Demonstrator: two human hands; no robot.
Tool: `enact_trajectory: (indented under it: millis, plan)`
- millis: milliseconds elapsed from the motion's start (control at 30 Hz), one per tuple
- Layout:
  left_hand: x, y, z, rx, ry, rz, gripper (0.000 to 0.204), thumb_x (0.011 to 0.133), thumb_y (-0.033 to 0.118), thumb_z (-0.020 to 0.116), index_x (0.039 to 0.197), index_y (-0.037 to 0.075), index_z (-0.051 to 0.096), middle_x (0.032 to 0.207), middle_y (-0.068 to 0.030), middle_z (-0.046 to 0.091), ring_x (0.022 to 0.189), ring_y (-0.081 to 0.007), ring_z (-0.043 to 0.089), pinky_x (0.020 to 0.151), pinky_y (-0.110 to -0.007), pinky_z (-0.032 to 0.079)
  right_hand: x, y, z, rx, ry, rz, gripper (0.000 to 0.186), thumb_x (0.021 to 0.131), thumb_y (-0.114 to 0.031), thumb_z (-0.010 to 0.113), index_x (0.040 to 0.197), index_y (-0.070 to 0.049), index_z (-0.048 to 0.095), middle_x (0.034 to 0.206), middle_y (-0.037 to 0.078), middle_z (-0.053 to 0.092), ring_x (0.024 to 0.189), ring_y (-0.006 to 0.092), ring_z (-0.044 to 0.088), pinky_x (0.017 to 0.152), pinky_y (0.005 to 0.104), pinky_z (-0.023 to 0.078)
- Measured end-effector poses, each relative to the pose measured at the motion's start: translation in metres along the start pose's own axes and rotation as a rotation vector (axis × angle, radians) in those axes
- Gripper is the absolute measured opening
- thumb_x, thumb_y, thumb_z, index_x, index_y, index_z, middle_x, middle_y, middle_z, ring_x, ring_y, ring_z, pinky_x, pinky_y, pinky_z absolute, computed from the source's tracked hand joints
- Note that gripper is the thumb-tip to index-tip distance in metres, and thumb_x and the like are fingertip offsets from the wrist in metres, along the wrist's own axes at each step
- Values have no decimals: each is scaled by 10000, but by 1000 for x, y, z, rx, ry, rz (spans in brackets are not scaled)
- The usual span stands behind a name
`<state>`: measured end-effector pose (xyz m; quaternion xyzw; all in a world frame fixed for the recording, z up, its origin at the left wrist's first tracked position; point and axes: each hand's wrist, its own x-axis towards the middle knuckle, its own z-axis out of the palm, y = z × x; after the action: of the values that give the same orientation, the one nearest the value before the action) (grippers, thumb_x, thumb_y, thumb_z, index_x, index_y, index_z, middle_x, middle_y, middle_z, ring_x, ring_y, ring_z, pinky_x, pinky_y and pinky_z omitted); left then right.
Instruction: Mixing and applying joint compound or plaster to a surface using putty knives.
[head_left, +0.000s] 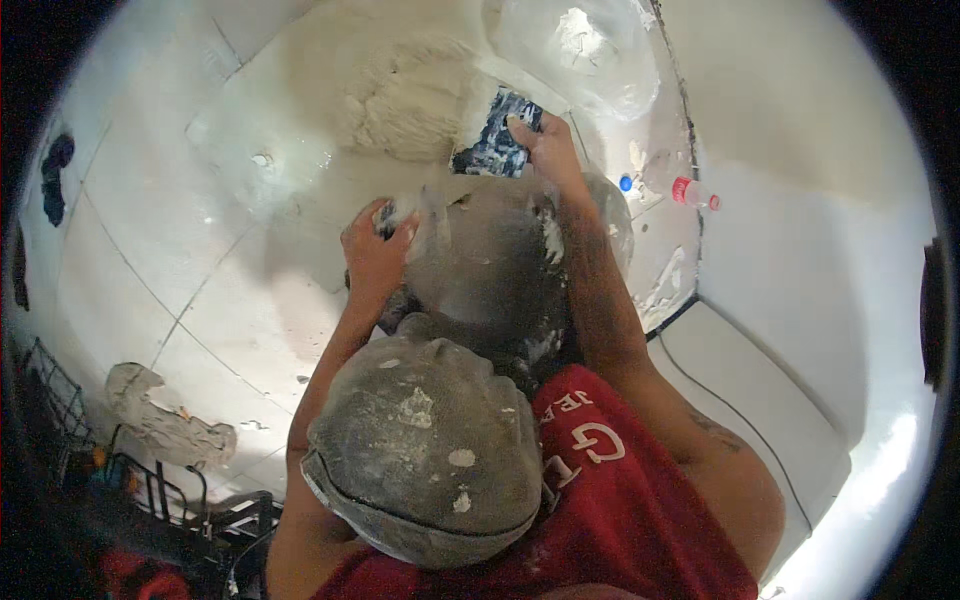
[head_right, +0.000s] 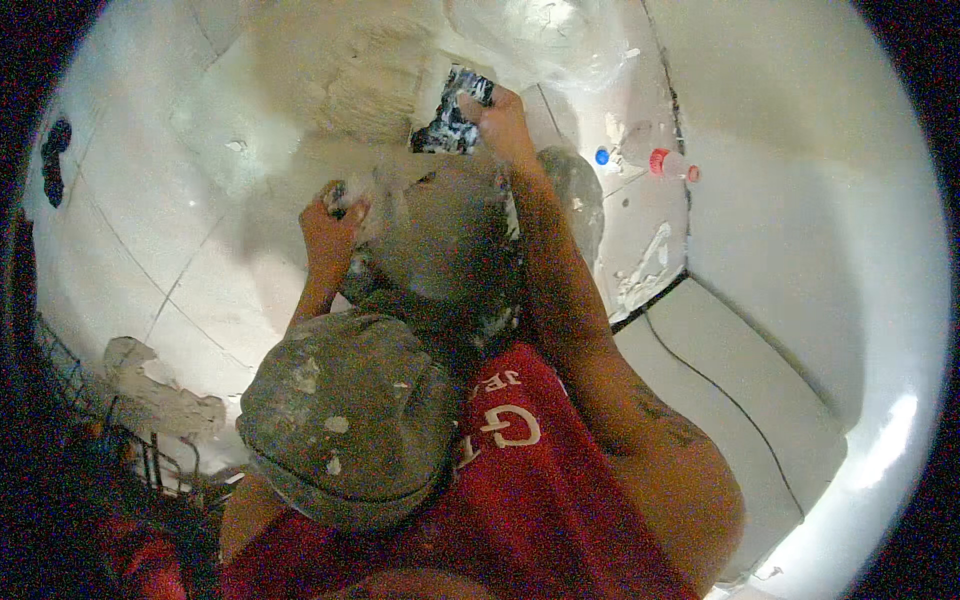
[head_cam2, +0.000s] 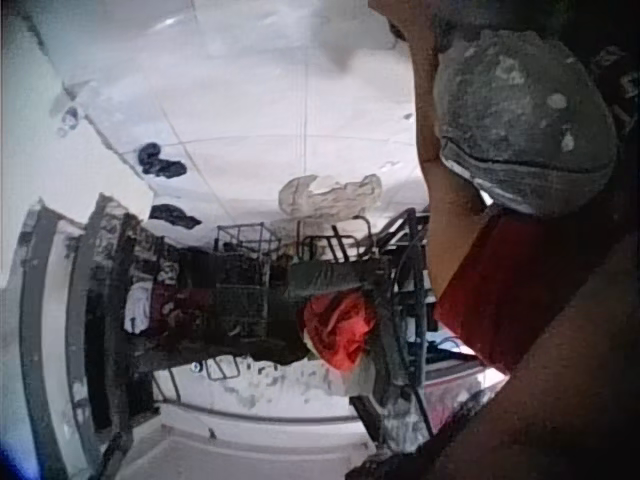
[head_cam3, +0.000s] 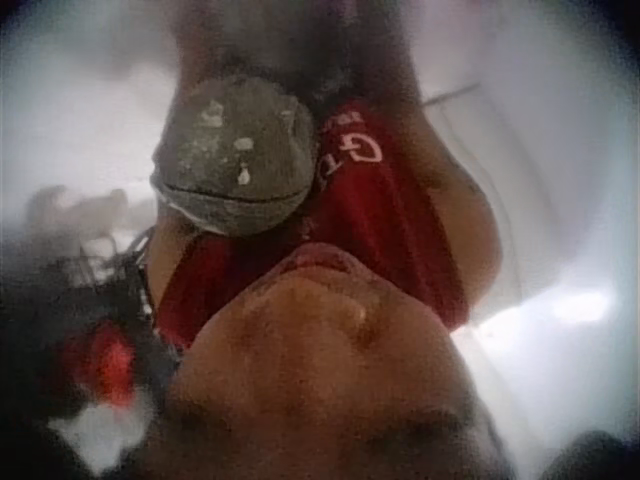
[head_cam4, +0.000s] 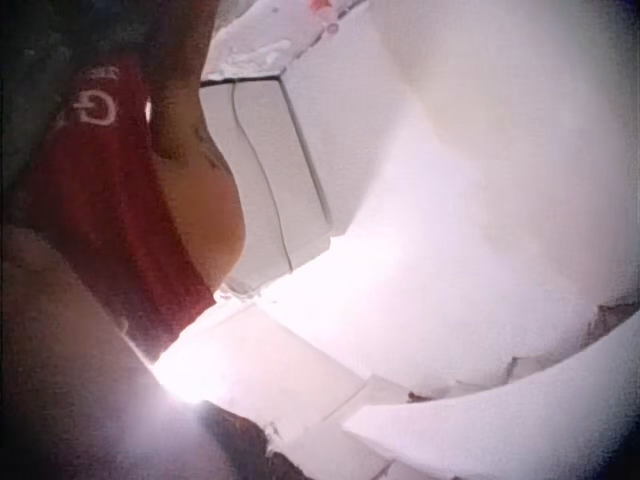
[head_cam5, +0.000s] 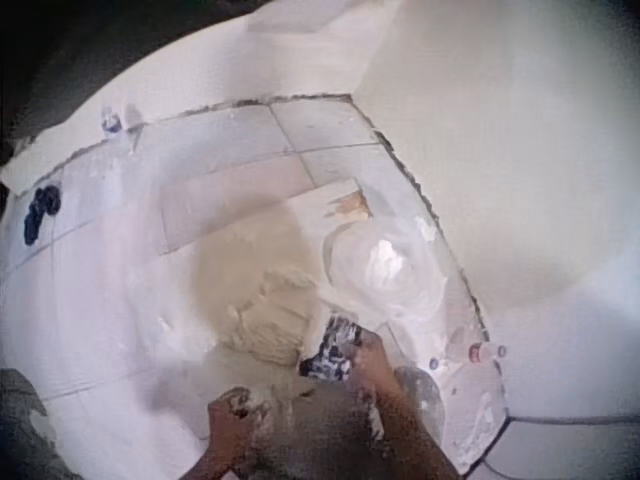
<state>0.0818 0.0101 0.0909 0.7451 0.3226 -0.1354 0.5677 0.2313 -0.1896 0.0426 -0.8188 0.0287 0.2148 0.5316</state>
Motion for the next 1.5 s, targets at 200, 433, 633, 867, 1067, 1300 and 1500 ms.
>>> enact_trajectory:
  millis: [200,433,633,867,1067,1300,1500]
  plan:
    - [39,53,3,373,188,377,362,692,209,612,960,-31,566,915,-213,579,875,-331,550,802,-414,387,-21,-51,33,-300,38,-222,291,740,-233,608,858,28,562,750,178,603,710,322,587,651,372,458]
    - [60,70,16,445,309,442,325,708,189,570,936,-42,575,905,-215,582,864,-351,551,784,-426,399,-34,-77,57,-527,15,-316,298,739,-135,553,972,43,499,820,243,560,794,402,537,724,419,427]
    - [89,55,5,558,364,438,294,696,192,584,884,-33,596,802,-201,600,748,-356,575,699,-411,437,-49,-84,58,-514,-10,-347,265,737,-107,529,971,15,498,899,235,537,839,401,522,747,439,408]
    - [78,81,-32,478,303,521,167,686,159,607,771,15,616,689,-154,580,659,-327,571,618,-376,438,-29,-68,8,-942,184,-590,197,676,-41,550,869,-42,508,810,138,527,789,321,520,690,407,411]
    - [63,96,-28,573,255,730,145,709,185,574,718,47,620,704,-109,574,643,-285,572,597,-372,447,-22,-66,3,-909,139,-953,173,567,19,540,721,-51,502,736,96,490,751,299,488,659,405,402]
    - [51,87,-6,635,156,751,120,717,139,529,660,56,596,708,-95,534,652,-273,572,589,-383,453,-13,-65,29,-653,27,-1101,228,489,5,560,701,-62,508,685,78,428,692,277,465,600,388,383]
    - [70,74,-1,805,169,726,123,719,122,509,666,55,598,727,-101,547,682,-266,583,596,-383,456,-11,-63,24,-716,-186,-1211,330,520,-107,625,841,-84,550,877,64,506,844,296,496,703,422,428]
